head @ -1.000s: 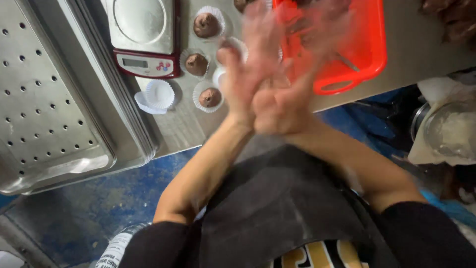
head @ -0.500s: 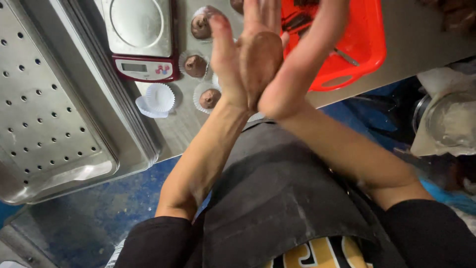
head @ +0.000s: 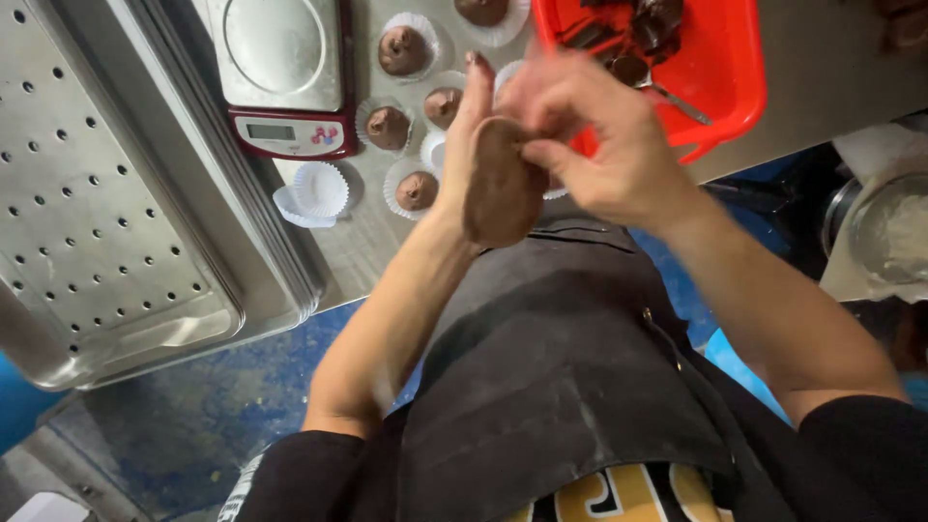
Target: The recorder prepares filled chocolates by rolling dough, making a cavity, adding chocolate filling with a spoon, and closing the dough back into a ball.
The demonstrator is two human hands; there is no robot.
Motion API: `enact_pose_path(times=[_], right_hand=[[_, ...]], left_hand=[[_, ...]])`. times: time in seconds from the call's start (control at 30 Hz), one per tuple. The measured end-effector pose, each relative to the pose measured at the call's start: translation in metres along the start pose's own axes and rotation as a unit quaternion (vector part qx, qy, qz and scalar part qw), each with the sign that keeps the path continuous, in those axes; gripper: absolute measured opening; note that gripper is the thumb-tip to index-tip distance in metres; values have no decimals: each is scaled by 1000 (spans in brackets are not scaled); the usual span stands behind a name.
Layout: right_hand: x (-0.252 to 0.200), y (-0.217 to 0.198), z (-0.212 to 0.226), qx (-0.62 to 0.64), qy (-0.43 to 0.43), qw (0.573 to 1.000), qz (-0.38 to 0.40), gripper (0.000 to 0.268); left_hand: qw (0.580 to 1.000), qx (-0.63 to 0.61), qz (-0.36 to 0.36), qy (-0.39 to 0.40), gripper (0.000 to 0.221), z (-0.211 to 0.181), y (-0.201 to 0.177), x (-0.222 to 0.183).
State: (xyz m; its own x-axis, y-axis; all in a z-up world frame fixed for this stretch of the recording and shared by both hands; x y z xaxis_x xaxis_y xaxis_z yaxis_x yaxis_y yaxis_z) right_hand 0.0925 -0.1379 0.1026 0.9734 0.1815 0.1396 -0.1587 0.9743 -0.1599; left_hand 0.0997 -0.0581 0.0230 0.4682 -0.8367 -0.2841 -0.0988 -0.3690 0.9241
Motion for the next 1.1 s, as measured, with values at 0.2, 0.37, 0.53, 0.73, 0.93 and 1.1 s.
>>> enact_pose_path(times=[0.2,0.37,0.53,0.73,0.93,1.1], right_hand=[[-8,-24,6,-84,83,992,42,16],[6,-36,24,-110,86,990,2,11],[-24,-33,16,-163,-21,982,-90,27],[-52,1,-27,-232,-31,972,-20,47],[-57,-21,-46,-193,53,978,-55,42],[-105,-117,-158,-304,153,931,-132,17]], left_hand=[[926,370,27,-66,54,-16,10,-20],[835,549,6,-30,36,-20,-10,-29],[980,157,-93,75,31,-12,-57,-22],[985,86,-89,120,22,8,-76,-24],[992,84,-52,82,36,2,-44,-32],[988,103,-66,98,43,5,-65,-35]])
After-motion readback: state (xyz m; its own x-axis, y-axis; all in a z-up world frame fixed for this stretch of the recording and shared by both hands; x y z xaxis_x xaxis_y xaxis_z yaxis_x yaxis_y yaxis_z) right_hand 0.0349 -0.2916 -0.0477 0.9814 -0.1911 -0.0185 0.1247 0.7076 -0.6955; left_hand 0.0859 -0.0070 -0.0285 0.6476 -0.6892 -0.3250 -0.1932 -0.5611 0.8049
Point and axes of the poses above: each hand's wrist, its own x-axis towards the middle knuckle, its own y-axis out of the palm, z = x × y, the point moved 9 cm from there along x, towards the middle knuckle, and after that the axes turned 2 degrees about x, right-handed, at the moved point
